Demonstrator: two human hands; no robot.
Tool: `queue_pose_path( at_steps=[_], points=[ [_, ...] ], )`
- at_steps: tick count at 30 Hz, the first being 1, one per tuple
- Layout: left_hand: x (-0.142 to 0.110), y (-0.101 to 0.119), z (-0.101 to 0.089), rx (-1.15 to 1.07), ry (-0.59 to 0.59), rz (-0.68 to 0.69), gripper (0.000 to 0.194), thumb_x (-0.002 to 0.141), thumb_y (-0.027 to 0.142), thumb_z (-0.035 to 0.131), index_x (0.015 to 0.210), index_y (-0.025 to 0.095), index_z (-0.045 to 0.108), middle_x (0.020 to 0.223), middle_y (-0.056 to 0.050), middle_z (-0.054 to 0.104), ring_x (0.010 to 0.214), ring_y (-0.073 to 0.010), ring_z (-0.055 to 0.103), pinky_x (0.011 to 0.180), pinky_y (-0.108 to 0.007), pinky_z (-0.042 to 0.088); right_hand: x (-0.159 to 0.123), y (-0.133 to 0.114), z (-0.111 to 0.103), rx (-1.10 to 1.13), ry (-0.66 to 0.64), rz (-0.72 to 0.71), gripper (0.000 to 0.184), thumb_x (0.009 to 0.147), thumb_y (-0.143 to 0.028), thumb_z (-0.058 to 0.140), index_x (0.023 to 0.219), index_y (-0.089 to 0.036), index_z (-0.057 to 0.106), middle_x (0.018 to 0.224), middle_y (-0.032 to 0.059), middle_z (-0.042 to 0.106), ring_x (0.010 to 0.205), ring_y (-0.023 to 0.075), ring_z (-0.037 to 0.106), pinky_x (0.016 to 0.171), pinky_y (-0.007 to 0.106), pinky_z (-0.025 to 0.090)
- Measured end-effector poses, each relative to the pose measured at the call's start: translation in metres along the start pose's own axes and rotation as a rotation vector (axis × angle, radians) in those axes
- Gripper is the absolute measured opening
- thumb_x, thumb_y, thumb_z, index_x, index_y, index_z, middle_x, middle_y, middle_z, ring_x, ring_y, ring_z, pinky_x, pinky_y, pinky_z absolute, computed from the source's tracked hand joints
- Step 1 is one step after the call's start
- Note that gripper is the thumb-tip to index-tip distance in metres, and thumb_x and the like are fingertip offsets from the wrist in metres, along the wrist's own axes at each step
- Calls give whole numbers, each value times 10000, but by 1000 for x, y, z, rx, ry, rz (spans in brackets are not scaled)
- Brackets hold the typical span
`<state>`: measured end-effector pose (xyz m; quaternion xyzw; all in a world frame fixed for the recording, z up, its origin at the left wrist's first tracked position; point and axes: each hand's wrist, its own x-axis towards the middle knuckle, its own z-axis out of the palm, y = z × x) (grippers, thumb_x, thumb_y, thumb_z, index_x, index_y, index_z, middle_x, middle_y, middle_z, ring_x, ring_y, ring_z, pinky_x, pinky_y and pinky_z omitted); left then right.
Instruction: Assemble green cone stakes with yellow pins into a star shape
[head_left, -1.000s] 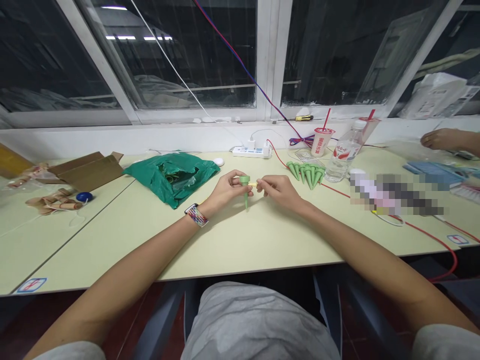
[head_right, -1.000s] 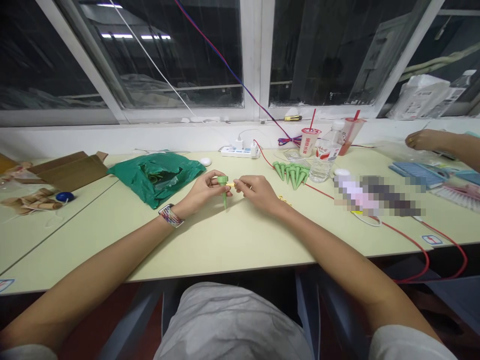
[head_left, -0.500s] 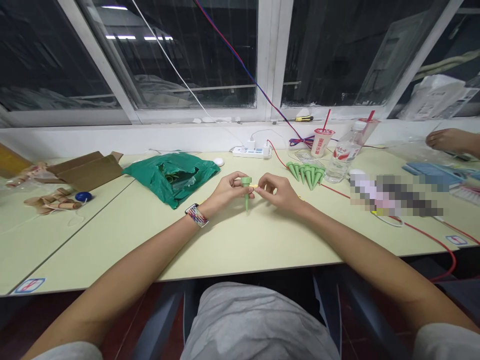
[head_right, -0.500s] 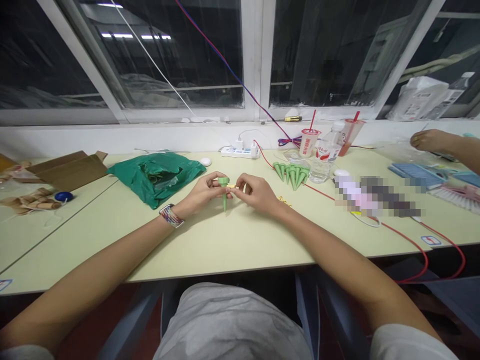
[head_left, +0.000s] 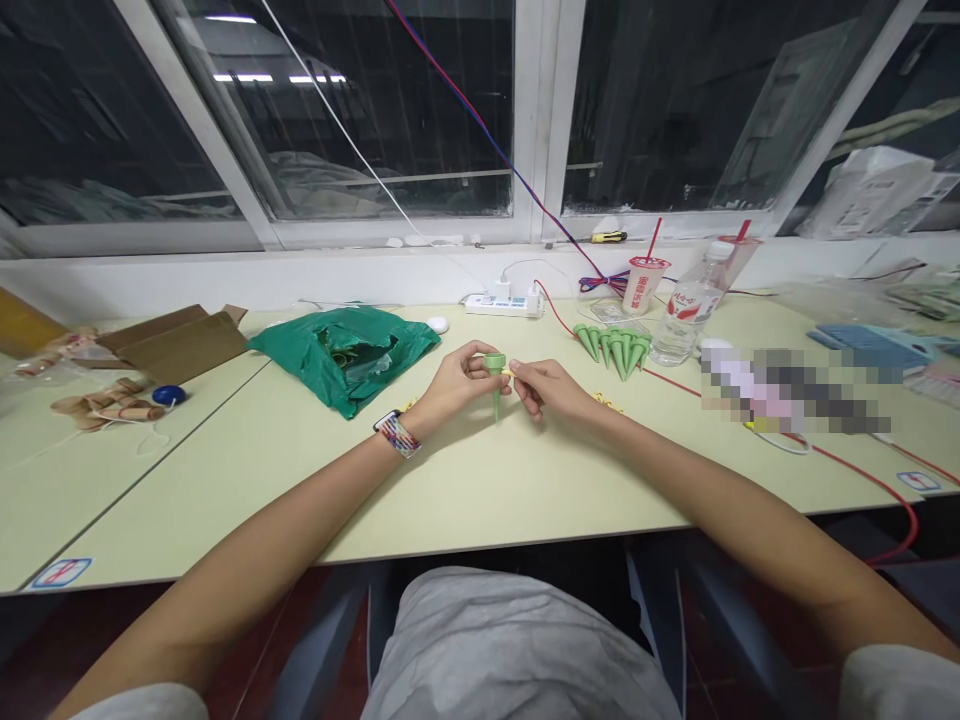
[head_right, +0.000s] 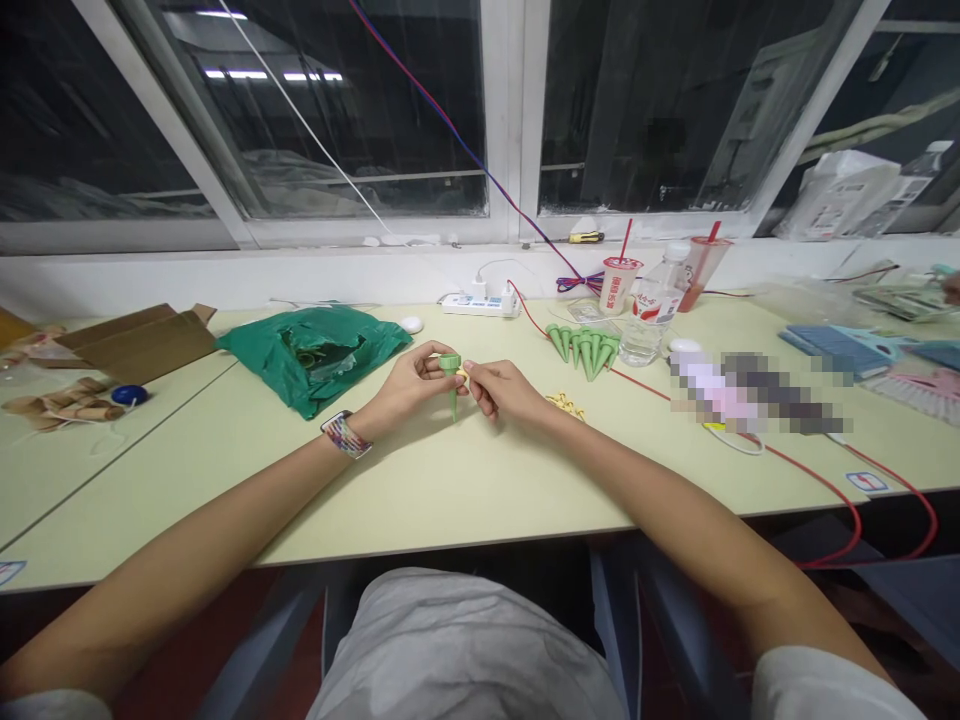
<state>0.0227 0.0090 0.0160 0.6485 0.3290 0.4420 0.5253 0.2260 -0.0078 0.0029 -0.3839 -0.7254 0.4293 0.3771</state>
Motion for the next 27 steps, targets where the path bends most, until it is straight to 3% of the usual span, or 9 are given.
queue_pose_path(
  at_steps=[2, 7, 9, 14, 16, 19, 21, 23, 27],
  points=[
    [-1, 0, 0, -10, -6, -14, 491, 679, 300, 961, 1015, 181, 623, 844, -16, 744, 770, -193, 762, 800, -336, 585, -1, 1, -1, -66, 36, -4, 578, 1057, -658, 328, 718, -227, 512, 536, -6, 525, 493, 156, 494, 539, 276, 378],
    [-2, -1, 1, -183, -149, -133, 360, 764, 339, 899, 957, 166, 650, 931, -58, 746, 830, -188, 751, 886, -375, 589, -7, 1, -5, -535, 194, -376, 324, 1042, -462, 473, 834, -221, 531, 791, 34, 634, 679, 164, 515, 653, 289, 328],
    [-4, -2, 4, -117, -97, -89, 384, 750, 338, 907, 972, 174, 640, 906, -46, 737, 817, -189, 745, 855, -366, 591, -5, 1, -2, -411, 168, -310, 363, 1060, -466, 426, 797, -225, 495, 723, 15, 587, 650, 161, 502, 643, 287, 336],
    [-7, -1, 10, 254, 169, 176, 438, 707, 274, 924, 1043, 199, 653, 834, -2, 705, 801, -167, 701, 764, -290, 554, 4, 5, 10, 151, 10, 126, 490, 1047, -645, 336, 762, -252, 406, 557, -54, 411, 470, 147, 442, 525, 278, 363],
    [-7, 1, 11, 164, 131, 93, 436, 695, 271, 931, 1018, 191, 649, 842, -13, 718, 794, -172, 709, 769, -301, 562, 3, 6, 10, 52, 57, 56, 472, 1054, -625, 340, 790, -245, 434, 599, -35, 471, 507, 152, 472, 541, 276, 364],
    [-6, 5, 11, -148, -57, -171, 382, 713, 294, 918, 945, 162, 644, 901, -59, 742, 811, -184, 733, 824, -336, 586, -4, 6, 2, -403, 194, -241, 368, 1065, -511, 394, 839, -232, 478, 737, 17, 587, 635, 168, 511, 612, 284, 335],
    [-6, 6, 12, -268, -125, -243, 344, 738, 307, 901, 915, 150, 651, 946, -79, 744, 835, -179, 735, 863, -337, 586, -7, 5, -2, -612, 212, -347, 317, 1070, -450, 399, 858, -231, 486, 789, 31, 610, 674, 175, 506, 637, 298, 314],
    [-7, 4, 13, -257, -89, -192, 356, 736, 313, 904, 925, 156, 646, 938, -66, 738, 830, -178, 734, 861, -338, 588, -5, 5, 0, -571, 203, -319, 341, 1083, -449, 372, 839, -235, 475, 759, 23, 590, 666, 176, 501, 642, 301, 321],
    [-9, -3, 15, 66, 133, 93, 432, 702, 289, 930, 1005, 197, 636, 899, -22, 726, 829, -182, 722, 834, -333, 585, 3, 8, 12, -60, 126, -35, 476, 1083, -593, 294, 744, -265, 358, 580, -36, 415, 518, 167, 440, 564, 296, 359]
  ],
)
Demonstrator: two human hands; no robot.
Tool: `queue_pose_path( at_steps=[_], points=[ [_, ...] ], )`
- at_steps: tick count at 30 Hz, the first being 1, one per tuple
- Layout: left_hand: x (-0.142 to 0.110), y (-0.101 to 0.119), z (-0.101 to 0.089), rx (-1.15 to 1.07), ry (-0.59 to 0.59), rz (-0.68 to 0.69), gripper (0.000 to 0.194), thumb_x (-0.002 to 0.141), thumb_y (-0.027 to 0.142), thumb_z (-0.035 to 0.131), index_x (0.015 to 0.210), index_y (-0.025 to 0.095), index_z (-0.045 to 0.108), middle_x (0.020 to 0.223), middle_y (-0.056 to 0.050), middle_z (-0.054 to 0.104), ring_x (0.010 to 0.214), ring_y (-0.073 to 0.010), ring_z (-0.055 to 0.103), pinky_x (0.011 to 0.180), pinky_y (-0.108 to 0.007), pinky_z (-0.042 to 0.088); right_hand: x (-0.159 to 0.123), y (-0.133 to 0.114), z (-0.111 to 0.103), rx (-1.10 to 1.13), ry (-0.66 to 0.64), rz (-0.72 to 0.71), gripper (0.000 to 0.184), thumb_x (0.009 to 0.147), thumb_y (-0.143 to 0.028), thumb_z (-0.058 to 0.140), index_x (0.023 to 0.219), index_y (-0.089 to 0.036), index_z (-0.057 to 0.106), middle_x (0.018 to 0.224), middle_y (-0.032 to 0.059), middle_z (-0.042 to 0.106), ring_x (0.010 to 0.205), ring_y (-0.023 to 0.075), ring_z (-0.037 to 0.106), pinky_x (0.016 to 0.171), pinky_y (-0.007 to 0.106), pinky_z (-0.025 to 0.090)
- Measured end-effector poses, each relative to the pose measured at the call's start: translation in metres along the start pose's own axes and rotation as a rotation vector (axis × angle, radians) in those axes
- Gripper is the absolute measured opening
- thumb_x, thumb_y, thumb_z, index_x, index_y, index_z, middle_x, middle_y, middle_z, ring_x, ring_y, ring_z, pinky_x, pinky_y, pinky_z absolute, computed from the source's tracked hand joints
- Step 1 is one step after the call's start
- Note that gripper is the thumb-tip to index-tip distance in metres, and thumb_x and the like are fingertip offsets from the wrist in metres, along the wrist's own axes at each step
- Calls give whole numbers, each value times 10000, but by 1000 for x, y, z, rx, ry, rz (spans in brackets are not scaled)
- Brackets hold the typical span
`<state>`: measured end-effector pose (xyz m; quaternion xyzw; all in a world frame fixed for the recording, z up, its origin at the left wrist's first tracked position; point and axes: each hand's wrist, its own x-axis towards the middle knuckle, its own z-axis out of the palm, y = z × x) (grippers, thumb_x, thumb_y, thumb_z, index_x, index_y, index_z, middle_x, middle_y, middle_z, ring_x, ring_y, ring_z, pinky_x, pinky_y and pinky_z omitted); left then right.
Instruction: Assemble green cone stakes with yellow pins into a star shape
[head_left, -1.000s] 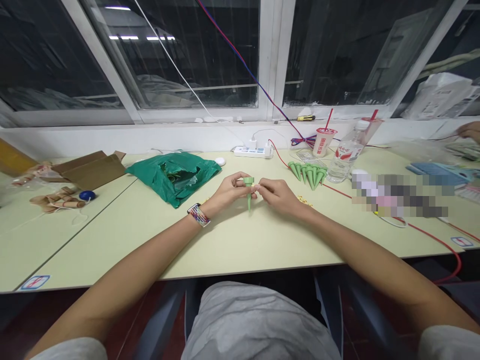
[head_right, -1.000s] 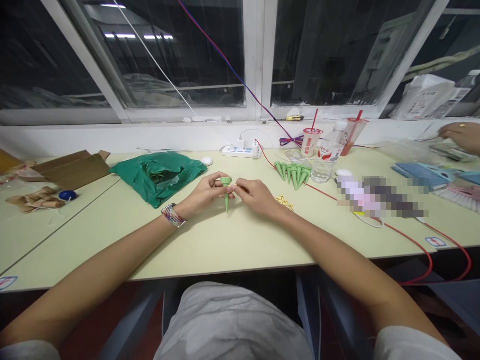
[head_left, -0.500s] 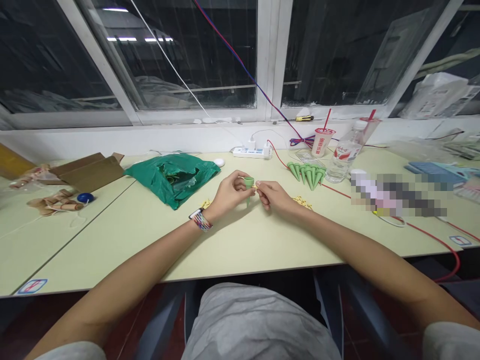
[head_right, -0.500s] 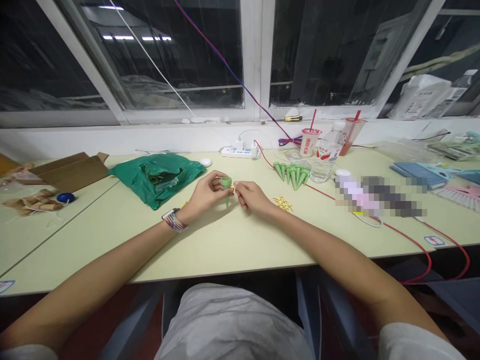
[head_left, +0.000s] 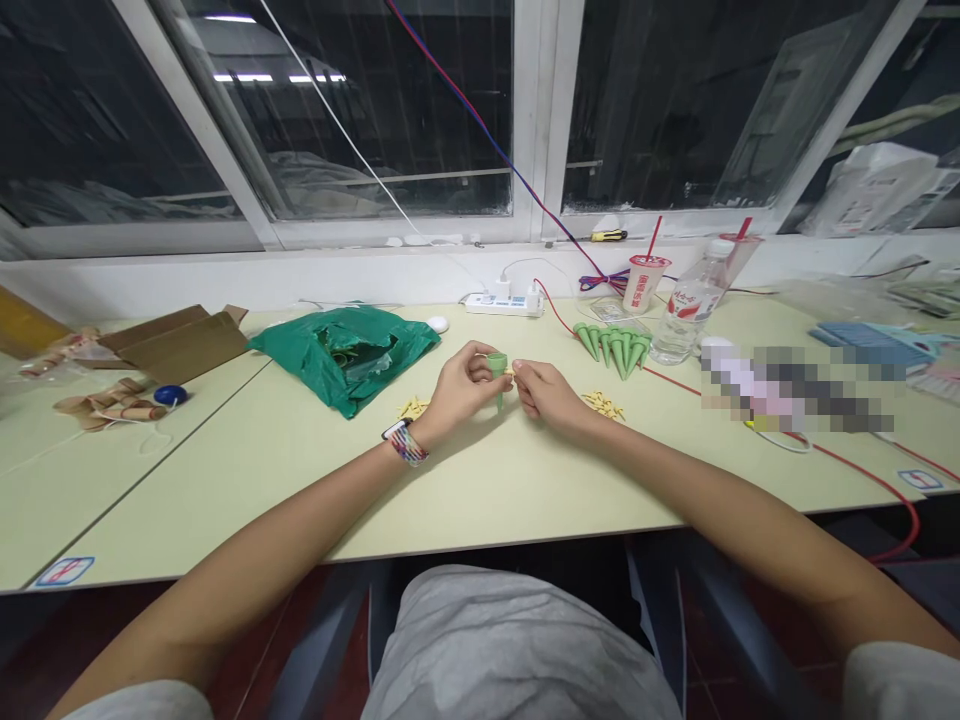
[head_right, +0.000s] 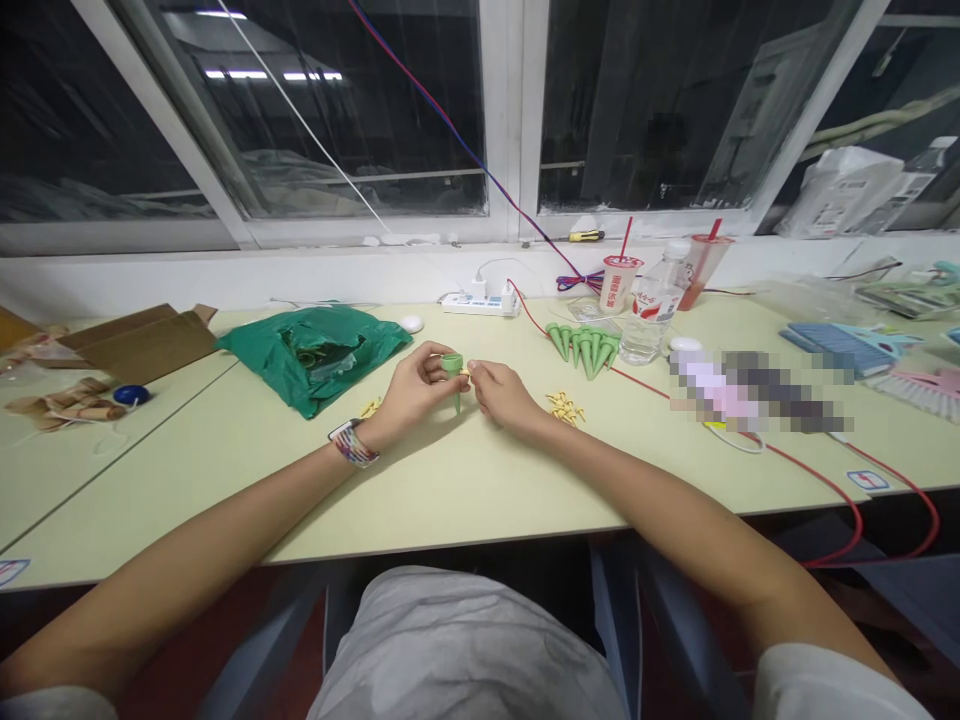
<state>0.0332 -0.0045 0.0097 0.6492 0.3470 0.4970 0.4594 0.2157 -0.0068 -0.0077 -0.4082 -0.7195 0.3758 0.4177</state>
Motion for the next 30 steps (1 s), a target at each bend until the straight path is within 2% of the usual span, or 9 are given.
queue_pose_path(
  at_steps=[2, 3, 7, 10, 12, 15, 19, 26, 30],
  points=[
    [-1, -2, -1, 136, 50, 107, 440, 703, 279, 929, 1036, 209, 650, 916, -23, 730, 866, -185, 715, 835, -318, 577, 1, 0, 3, 119, -49, 83, 499, 1080, -626, 263, 738, -271, 339, 547, -52, 359, 470, 163, 411, 530, 296, 356],
    [0, -2, -2, 147, 44, 109, 447, 701, 280, 932, 1041, 210, 651, 915, -24, 732, 868, -189, 717, 827, -317, 576, 0, 0, 3, 88, -45, 59, 495, 1083, -616, 271, 744, -266, 357, 554, -47, 377, 483, 164, 424, 538, 293, 356],
    [2, 2, -3, -121, -124, -172, 458, 693, 326, 947, 995, 183, 633, 879, -31, 736, 781, -188, 734, 805, -350, 585, -7, -2, -10, -399, 91, -258, 355, 1088, -462, 376, 820, -240, 450, 712, 12, 552, 634, 176, 476, 632, 298, 314],
    [2, 4, -2, -250, -177, -268, 430, 716, 339, 939, 967, 165, 636, 898, -36, 733, 792, -171, 736, 826, -339, 574, -8, -1, -14, -548, 100, -328, 293, 1084, -388, 380, 844, -237, 451, 756, 21, 577, 650, 177, 459, 647, 312, 278],
    [2, 3, -1, -231, -142, -236, 444, 697, 313, 950, 965, 169, 626, 878, -17, 719, 780, -169, 738, 802, -329, 568, -6, 1, -11, -430, 90, -265, 329, 1090, -414, 368, 826, -237, 451, 733, 11, 566, 647, 174, 473, 646, 306, 301],
    [2, 0, -1, -171, -89, -202, 455, 686, 303, 951, 962, 179, 610, 847, 2, 706, 740, -169, 734, 737, -316, 555, 0, 7, -2, -73, 50, -78, 455, 1079, -574, 374, 777, -242, 450, 625, -29, 491, 568, 158, 482, 598, 290, 358],
    [4, -4, -2, -132, -57, -203, 473, 671, 317, 958, 981, 180, 628, 830, -6, 720, 740, -162, 716, 698, -291, 534, 4, 13, 5, 251, 20, 66, 565, 969, -768, 498, 752, -248, 450, 556, -75, 400, 441, 122, 420, 491, 282, 368],
    [6, -6, -6, -173, -52, -254, 450, 682, 309, 953, 986, 181, 648, 865, -26, 730, 825, -170, 711, 705, -278, 511, -1, 6, 3, 266, 42, 93, 483, 961, -680, 585, 796, -233, 505, 591, -65, 545, 434, 107, 519, 453, 249, 372],
    [5, -7, -4, -151, -39, -178, 465, 683, 326, 955, 999, 185, 645, 824, -9, 728, 770, -159, 701, 742, -299, 528, -1, 7, 3, 180, 43, 23, 470, 1000, -652, 536, 780, -240, 483, 563, -74, 503, 454, 112, 504, 489, 249, 401]
  ],
)
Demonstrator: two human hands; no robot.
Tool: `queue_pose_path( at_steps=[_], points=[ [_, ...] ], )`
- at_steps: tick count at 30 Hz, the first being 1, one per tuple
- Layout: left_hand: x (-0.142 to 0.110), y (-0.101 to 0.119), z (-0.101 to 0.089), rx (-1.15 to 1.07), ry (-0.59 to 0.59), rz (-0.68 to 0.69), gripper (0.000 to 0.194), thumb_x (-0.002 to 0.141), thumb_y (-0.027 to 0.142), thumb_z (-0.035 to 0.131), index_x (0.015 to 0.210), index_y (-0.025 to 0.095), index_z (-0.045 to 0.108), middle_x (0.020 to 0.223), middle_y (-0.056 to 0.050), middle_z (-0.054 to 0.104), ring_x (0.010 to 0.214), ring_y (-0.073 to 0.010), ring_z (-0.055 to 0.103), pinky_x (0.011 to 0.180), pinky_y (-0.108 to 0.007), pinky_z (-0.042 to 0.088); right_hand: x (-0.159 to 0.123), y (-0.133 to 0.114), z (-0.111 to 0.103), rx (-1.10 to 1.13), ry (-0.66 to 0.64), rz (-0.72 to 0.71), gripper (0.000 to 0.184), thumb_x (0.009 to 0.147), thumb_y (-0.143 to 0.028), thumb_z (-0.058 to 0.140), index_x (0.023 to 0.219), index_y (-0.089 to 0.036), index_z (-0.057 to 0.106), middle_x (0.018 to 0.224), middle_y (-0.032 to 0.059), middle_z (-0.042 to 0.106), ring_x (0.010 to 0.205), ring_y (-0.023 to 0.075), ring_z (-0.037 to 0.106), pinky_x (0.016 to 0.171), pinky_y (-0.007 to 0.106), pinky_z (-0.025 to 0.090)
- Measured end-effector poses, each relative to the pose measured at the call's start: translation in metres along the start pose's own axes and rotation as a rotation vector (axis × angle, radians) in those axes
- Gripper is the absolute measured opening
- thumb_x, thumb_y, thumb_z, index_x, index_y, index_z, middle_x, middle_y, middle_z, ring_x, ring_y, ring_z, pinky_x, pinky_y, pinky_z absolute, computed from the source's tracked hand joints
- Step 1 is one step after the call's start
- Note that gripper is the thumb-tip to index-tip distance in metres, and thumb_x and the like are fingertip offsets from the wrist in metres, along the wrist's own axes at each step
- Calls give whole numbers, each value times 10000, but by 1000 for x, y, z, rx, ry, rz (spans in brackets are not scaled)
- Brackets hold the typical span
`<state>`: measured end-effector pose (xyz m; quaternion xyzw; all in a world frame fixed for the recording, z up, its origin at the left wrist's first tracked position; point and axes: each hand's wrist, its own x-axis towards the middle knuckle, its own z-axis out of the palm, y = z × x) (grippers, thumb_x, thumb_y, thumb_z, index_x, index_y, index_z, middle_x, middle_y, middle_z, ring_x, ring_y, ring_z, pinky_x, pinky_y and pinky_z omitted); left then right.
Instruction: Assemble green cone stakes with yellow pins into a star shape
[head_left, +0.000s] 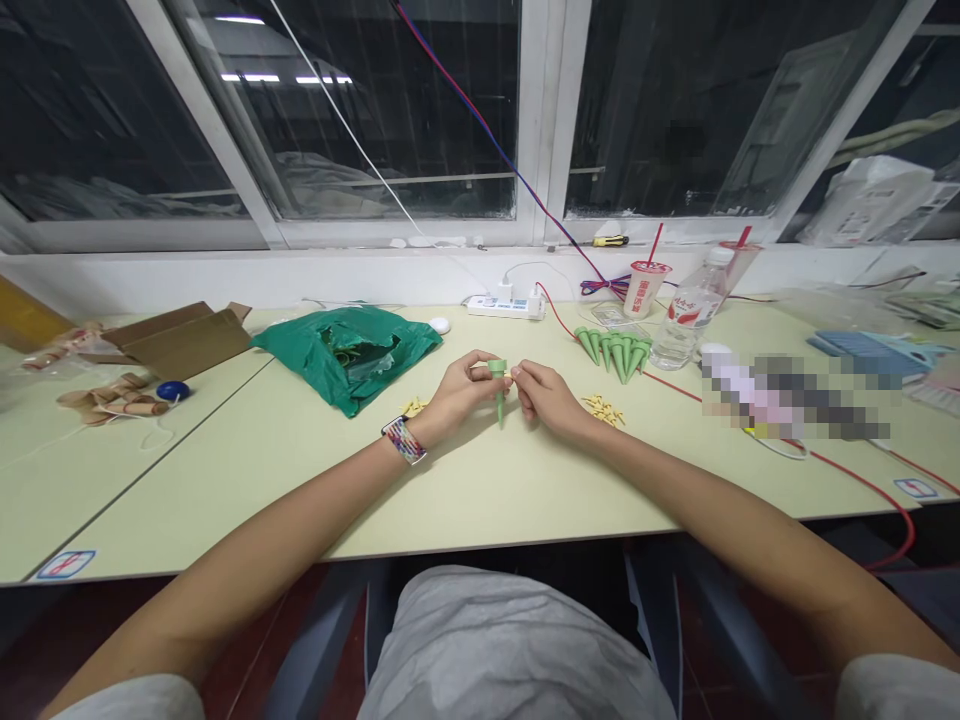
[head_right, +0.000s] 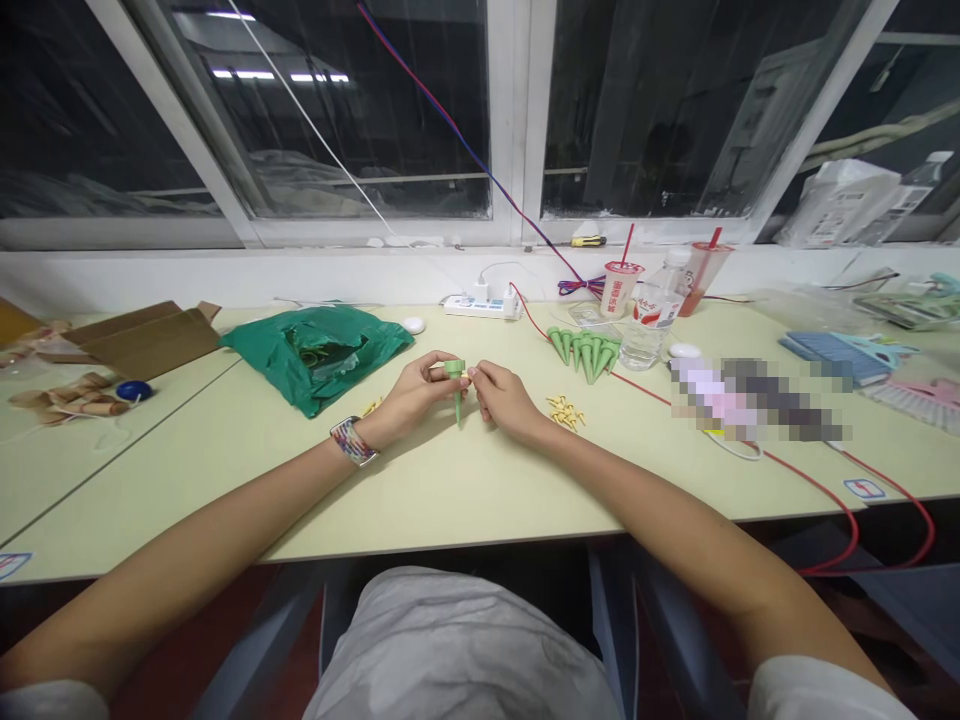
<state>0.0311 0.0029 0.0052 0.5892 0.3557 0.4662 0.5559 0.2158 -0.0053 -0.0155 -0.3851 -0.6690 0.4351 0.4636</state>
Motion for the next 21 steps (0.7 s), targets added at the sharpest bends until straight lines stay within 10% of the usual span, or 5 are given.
queue_pose_path(
  at_steps=[21],
  points=[
    [0, 0, -1, -184, -70, -52, 441, 715, 270, 943, 1095, 139, 762, 962, -81, 774, 867, -204, 748, 911, -389, 595, 7, -6, -3, 206, 68, -34, 348, 801, -483, 800, 906, -232, 584, 720, -42, 626, 576, 143, 643, 521, 279, 558]
  ],
)
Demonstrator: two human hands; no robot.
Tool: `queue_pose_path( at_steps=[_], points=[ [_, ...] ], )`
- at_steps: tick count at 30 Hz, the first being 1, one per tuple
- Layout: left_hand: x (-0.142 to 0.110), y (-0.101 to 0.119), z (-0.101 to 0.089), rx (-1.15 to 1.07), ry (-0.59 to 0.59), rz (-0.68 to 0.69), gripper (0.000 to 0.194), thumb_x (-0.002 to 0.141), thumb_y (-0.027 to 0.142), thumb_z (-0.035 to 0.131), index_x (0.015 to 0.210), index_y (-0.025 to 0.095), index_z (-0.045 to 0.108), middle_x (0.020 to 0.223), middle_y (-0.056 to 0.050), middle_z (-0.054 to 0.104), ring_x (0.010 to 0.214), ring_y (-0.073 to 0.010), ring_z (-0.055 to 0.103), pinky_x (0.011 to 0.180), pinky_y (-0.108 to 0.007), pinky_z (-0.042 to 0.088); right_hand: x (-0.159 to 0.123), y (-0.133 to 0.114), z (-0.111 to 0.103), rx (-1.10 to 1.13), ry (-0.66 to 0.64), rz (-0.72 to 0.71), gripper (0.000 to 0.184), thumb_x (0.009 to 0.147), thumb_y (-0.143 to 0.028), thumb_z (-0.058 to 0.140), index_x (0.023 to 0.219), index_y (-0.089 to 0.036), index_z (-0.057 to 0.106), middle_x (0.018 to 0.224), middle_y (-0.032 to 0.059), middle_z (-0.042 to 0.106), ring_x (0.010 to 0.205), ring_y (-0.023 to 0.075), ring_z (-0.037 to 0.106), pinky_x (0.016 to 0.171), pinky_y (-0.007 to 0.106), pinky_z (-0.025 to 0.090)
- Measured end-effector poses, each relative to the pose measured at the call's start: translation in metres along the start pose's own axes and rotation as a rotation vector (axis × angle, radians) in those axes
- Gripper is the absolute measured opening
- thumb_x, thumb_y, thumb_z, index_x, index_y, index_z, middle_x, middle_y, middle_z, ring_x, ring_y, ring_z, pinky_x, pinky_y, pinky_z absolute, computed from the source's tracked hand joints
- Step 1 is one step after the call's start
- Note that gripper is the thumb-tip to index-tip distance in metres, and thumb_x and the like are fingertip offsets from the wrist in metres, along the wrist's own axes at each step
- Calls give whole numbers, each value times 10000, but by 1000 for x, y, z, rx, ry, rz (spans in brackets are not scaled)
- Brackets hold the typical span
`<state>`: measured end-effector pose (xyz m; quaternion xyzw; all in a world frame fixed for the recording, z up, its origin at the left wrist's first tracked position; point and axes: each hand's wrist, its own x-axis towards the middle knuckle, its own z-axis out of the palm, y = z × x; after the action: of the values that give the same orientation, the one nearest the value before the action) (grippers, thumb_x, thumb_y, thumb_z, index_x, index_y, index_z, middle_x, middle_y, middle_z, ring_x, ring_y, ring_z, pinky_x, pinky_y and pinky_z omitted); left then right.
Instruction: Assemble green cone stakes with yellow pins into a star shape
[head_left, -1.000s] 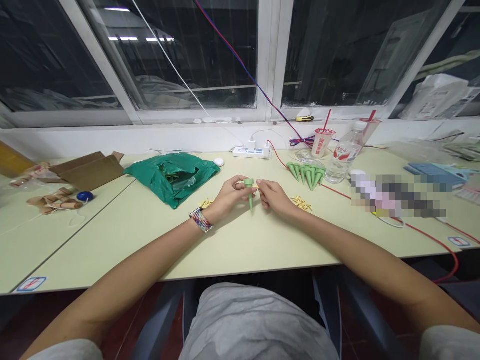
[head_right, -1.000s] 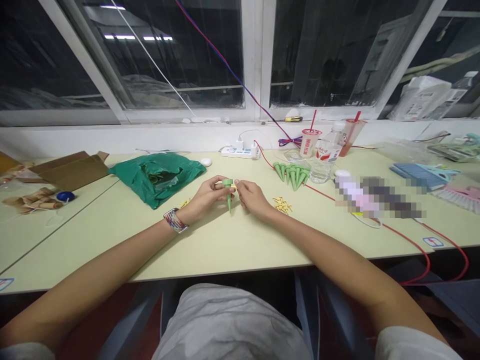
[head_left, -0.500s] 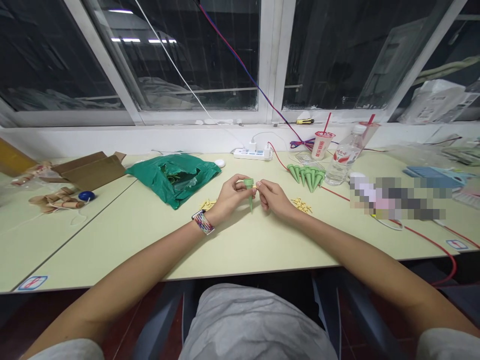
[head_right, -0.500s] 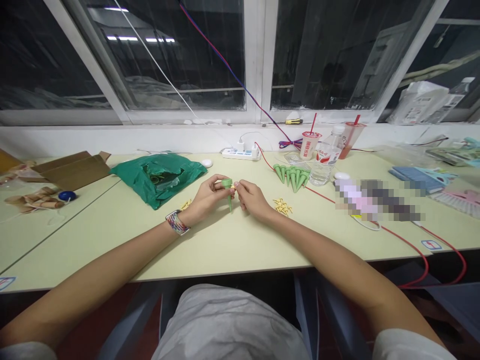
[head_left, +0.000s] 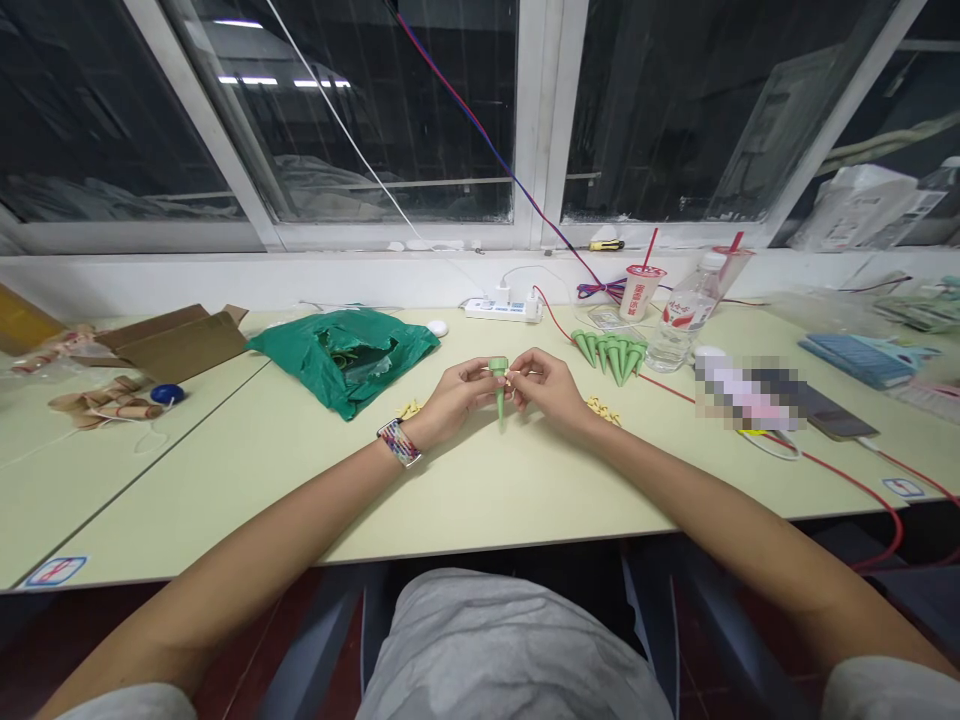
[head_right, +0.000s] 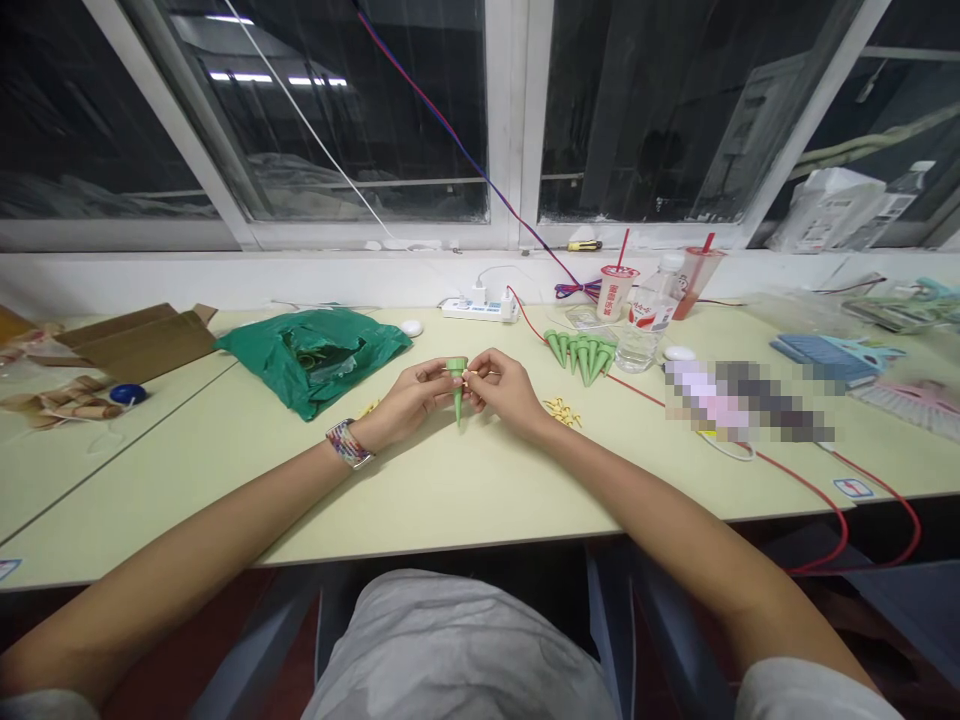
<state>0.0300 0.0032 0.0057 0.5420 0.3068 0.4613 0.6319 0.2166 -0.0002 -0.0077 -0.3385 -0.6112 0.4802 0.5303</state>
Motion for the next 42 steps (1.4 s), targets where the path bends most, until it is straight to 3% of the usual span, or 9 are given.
queue_pose_path(
  at_steps=[5, 14, 23, 27, 35, 39, 42],
  points=[
    [1, 2, -3, -13, 58, -9, 539, 708, 229, 945, 1205, 145, 755, 933, -84, 797, 861, -223, 772, 937, -427, 606, 3, 6, -3, -50, 9, -34, 333, 763, -429, 826, 905, -223, 607, 708, -35, 647, 610, 168, 687, 561, 305, 605],
    [-1, 2, -4, -4, 33, -66, 465, 741, 232, 929, 1162, 118, 770, 1034, -141, 816, 891, -238, 789, 942, -418, 610, 0, -1, -3, -3, 10, -48, 446, 693, -523, 921, 816, -190, 652, 663, 16, 722, 605, 179, 725, 612, 315, 644],
    [-4, 2, -3, -1, 33, -23, 439, 707, 238, 950, 1093, 116, 781, 1010, -136, 822, 890, -251, 789, 931, -429, 610, 2, -6, -2, 29, 9, 1, 517, 563, -548, 986, 756, -184, 674, 632, 23, 743, 581, 196, 743, 586, 313, 655],
    [-3, 1, -3, -3, 39, -51, 416, 708, 226, 949, 1053, 126, 740, 951, -113, 820, 870, -242, 793, 918, -419, 611, 2, -4, -3, 16, 4, -3, 525, 586, -598, 959, 743, -195, 662, 632, 26, 744, 592, 203, 749, 604, 330, 662],
    [4, -5, -8, 14, -2, 20, 480, 709, 286, 960, 1078, 153, 683, 918, -95, 817, 865, -246, 795, 910, -438, 614, 6, -4, -8, -42, -21, 14, 483, 652, -564, 917, 801, -197, 639, 680, 4, 710, 608, 193, 737, 609, 324, 643],
    [7, -7, -13, 81, 97, 27, 525, 705, 311, 957, 1130, 148, 695, 971, -114, 815, 891, -239, 784, 869, -409, 621, 2, 1, -8, -169, 73, 50, 499, 736, -572, 842, 983, -232, 572, 850, -17, 698, 619, 189, 728, 528, 309, 578],
    [10, -9, -13, 144, 217, 35, 523, 708, 299, 945, 1132, 145, 680, 933, -108, 809, 861, -229, 775, 844, -400, 623, -7, 5, -3, -454, 123, -29, 437, 826, -501, 777, 1052, -259, 492, 858, -39, 695, 629, 175, 685, 564, 289, 501]
  ],
)
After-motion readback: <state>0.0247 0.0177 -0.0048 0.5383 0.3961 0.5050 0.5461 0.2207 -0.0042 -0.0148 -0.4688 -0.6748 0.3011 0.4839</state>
